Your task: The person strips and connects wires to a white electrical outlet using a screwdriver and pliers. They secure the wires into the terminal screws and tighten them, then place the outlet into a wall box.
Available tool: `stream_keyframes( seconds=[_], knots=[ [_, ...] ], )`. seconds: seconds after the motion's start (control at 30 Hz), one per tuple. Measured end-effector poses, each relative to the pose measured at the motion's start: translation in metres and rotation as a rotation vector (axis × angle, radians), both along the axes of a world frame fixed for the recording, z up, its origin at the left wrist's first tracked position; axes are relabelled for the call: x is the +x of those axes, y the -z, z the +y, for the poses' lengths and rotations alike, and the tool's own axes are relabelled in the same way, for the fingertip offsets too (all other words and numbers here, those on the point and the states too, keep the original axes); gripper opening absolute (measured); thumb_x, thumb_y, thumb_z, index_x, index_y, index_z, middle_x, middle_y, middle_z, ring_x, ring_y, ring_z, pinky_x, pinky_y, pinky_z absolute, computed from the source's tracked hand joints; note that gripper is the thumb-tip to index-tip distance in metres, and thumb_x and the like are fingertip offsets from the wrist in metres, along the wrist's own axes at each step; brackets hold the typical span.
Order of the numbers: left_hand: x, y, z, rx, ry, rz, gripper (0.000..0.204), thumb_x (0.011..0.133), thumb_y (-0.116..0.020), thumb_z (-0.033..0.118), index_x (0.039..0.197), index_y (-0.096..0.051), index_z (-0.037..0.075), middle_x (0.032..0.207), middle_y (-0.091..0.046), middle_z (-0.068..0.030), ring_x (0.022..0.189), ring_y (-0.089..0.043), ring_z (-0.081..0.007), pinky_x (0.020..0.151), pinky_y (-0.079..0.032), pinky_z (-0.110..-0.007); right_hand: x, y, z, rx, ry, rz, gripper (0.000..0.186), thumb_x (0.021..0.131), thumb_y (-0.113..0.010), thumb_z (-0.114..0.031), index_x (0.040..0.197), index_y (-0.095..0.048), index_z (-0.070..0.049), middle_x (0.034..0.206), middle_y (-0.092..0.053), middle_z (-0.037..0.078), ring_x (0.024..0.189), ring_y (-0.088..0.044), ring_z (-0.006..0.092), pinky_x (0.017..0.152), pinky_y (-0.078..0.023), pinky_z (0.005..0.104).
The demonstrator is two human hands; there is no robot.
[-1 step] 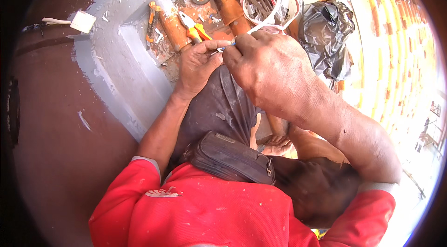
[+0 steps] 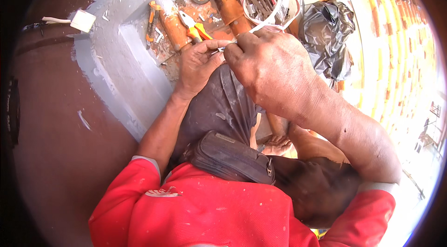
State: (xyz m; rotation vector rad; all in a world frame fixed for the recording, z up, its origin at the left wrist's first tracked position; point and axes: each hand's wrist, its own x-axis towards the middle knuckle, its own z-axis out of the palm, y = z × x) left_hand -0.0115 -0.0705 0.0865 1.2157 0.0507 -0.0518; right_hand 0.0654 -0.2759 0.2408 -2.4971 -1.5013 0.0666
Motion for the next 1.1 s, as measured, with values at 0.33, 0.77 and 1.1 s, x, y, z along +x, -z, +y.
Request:
stream_keyframes(
  seconds=[0.33,0.77,1.1],
  knots=[
    [0.011,0.0,0.011,-0.273,0.019,0.109,0.028,0.107,-0.066,0.0,0.134,-0.067,-0.007,0.121,-0.077,-0.0162,0.111,-0.078,-0.0239,0.103,-0.066,-0.042,0.036,-0.014,-0.015,-0.026,0.31,0.542,0.025,0.097,-0.078,-0.016,0.111,-0.066,0.001,0.09,-0.069,0.021,0.086,-0.072,0.0409,0.075,-0.055,0.0499],
    [-0.006,-0.025,0.014,-0.599,0.024,0.176,0.024,0.111,-0.061,0.006,0.134,-0.065,0.002,0.127,-0.076,-0.017,0.109,-0.08,-0.0327,0.095,-0.07,-0.043,0.051,0.041,0.02,0.28,0.323,1.102,0.035,0.103,-0.08,-0.024,0.128,-0.078,0.0,0.094,-0.082,0.01,0.083,-0.078,0.0138,0.072,-0.062,0.033],
    [-0.016,-0.024,0.013,-0.735,0.078,0.177,0.034,0.112,-0.059,0.012,0.144,-0.062,0.0,0.129,-0.076,-0.02,0.111,-0.08,-0.0378,0.094,-0.071,-0.04,0.047,0.023,0.021,0.271,0.098,0.77,0.021,0.095,-0.075,-0.012,0.11,-0.076,0.003,0.086,-0.077,0.015,0.079,-0.077,0.0303,0.071,-0.06,0.0402]
  ],
)
